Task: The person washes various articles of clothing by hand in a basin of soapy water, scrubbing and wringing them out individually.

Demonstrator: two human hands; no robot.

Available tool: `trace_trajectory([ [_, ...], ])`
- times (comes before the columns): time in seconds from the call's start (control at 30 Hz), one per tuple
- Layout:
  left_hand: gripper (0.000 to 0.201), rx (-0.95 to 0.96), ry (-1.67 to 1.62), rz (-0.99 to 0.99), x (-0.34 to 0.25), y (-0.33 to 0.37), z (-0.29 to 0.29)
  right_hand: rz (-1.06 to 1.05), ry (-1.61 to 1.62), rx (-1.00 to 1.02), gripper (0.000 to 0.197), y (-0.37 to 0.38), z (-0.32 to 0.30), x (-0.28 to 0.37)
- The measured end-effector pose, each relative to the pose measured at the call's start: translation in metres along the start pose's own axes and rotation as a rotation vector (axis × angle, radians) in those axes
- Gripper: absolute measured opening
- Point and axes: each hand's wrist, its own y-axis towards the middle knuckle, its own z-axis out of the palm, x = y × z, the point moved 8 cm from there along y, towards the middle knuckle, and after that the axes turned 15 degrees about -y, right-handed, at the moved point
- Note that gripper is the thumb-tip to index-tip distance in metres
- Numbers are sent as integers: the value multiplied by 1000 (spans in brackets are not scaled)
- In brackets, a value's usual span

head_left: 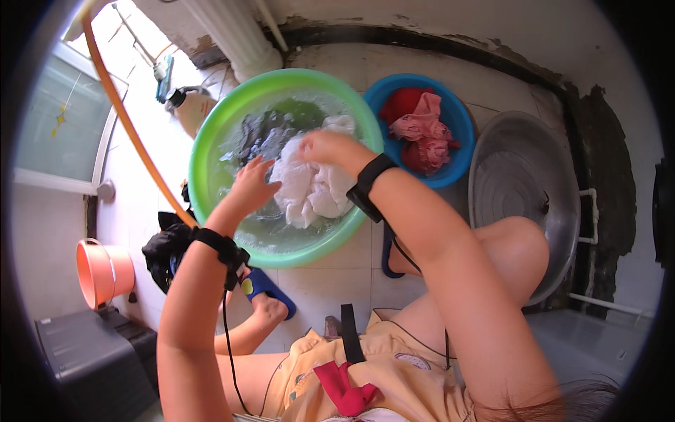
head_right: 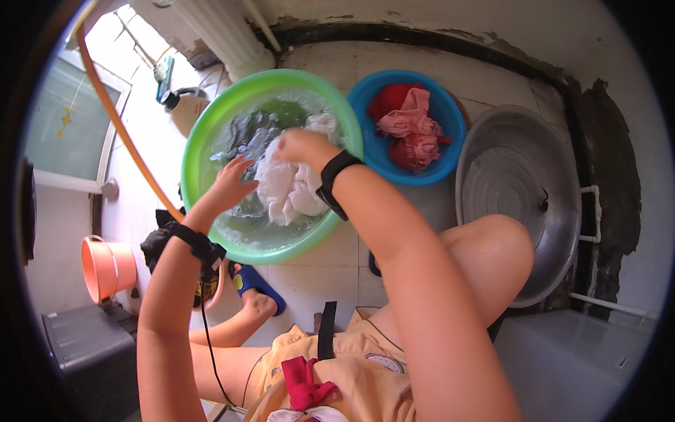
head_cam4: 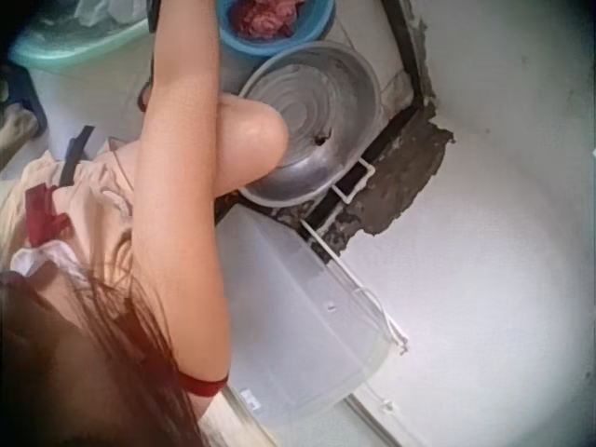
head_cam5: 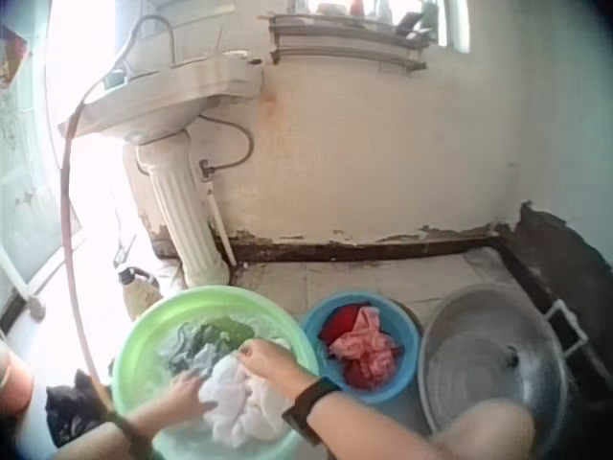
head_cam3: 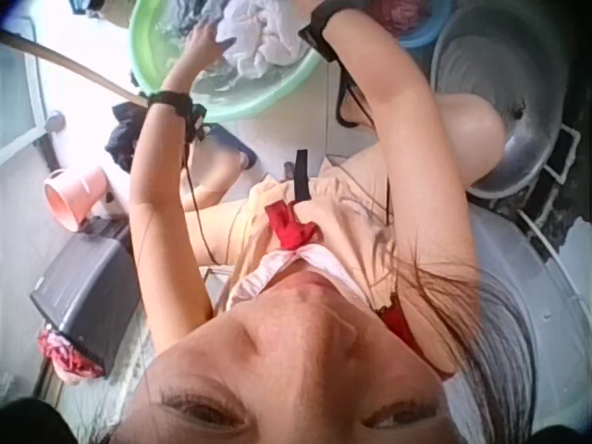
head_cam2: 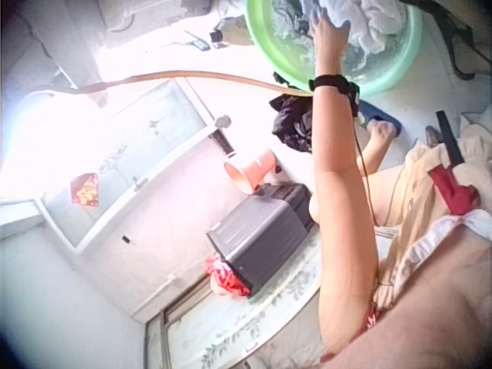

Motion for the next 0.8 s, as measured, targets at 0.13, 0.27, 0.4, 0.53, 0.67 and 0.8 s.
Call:
trace_trajectory([
  [0.13, 81, -85, 39, 62, -24, 11, 43, 313, 22, -488, 20, -25, -100, -85],
  [0.27, 84, 101, 186, 92, -44, 20, 79, 436, -317, -338, 35, -57, -85, -220],
  [0.4, 79, 213, 284, 30, -23, 29, 86, 641, -349, -259, 66, -93, -63, -273],
  [0.53, 73, 292, 280, -169, 20, 31, 87, 655, -370, -136, 74, -90, -37, -257],
  [0.67, 65, 324, 211, -253, 57, 30, 94, 555, -517, -75, 63, -79, 4, -254],
  [0.8, 58, 391, 161, -34, 75, 32, 119, 446, -539, 195, 53, -70, 71, -259],
])
